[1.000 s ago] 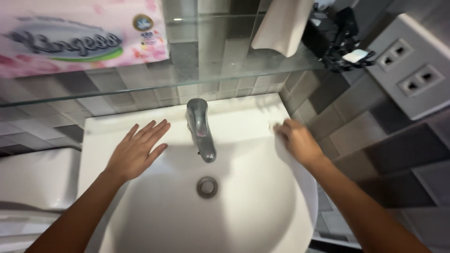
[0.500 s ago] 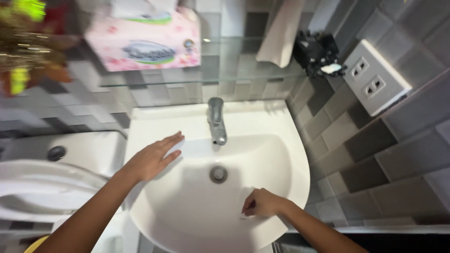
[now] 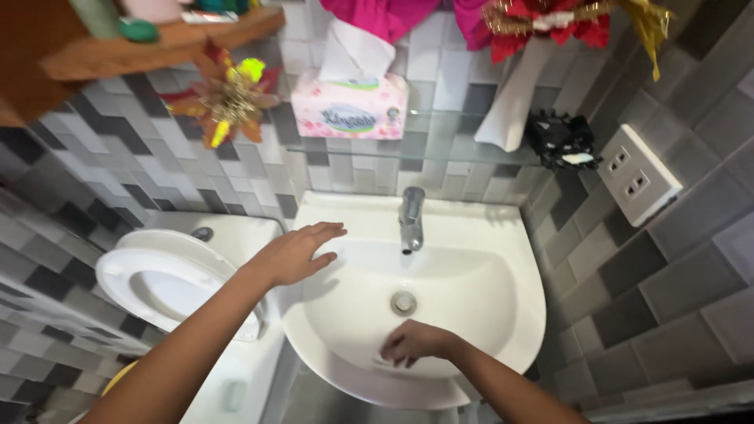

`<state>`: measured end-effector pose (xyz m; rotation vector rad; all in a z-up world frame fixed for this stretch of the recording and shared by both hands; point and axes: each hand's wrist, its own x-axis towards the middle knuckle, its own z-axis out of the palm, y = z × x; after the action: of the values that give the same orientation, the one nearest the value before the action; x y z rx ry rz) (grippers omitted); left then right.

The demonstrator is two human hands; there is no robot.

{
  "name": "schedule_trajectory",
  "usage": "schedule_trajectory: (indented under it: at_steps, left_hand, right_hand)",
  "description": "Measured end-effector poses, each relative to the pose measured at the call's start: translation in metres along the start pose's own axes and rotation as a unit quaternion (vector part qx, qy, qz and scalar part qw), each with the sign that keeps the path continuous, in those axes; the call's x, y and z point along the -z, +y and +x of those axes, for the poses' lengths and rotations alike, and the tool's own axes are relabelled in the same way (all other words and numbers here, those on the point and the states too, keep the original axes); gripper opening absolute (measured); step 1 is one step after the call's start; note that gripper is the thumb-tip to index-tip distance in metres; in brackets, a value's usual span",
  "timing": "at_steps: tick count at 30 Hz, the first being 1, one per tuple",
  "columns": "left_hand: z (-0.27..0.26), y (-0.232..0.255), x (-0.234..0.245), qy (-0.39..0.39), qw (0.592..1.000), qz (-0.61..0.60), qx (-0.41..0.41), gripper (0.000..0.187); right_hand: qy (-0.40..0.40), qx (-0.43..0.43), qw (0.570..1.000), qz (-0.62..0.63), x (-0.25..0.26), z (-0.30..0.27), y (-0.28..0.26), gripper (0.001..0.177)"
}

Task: The recorder cleans bathroom surfaces including the sink, toilet, mirror, and medicine cabinet using a cleaning cloth.

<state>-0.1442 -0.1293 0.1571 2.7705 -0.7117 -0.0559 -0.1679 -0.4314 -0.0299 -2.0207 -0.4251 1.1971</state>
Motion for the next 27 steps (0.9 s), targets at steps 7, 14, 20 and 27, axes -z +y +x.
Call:
schedule_trajectory:
  at_steps: [7,14,20,27]
  left_hand:
    - [-0.02,-0.025,0.037,0.024,1.0,0.012,-0.013,0.049]
    - [-0.014,-0.052,0.083,-0.006,0.999,0.007,-0.031,0.044]
    - [-0.005,-0.069,0.107,0.067,0.987,0.021,-0.141,0.035]
    - [0.057,-0.057,0.154,0.259,0.928,-0.119,-0.239,0.039]
  right_hand:
    - [0.165,0.091,0.966,0.179,0.048,-0.004,-0.1,0.029]
    - [0.285,0.115,0.937,0.166,0.066,-0.042,-0.208,0.033]
    - [0.33,0.122,0.915,0.199,0.065,-0.026,-0.235,0.035]
    - [0.375,0.101,0.882,0.265,0.059,-0.024,-0.254,0.042]
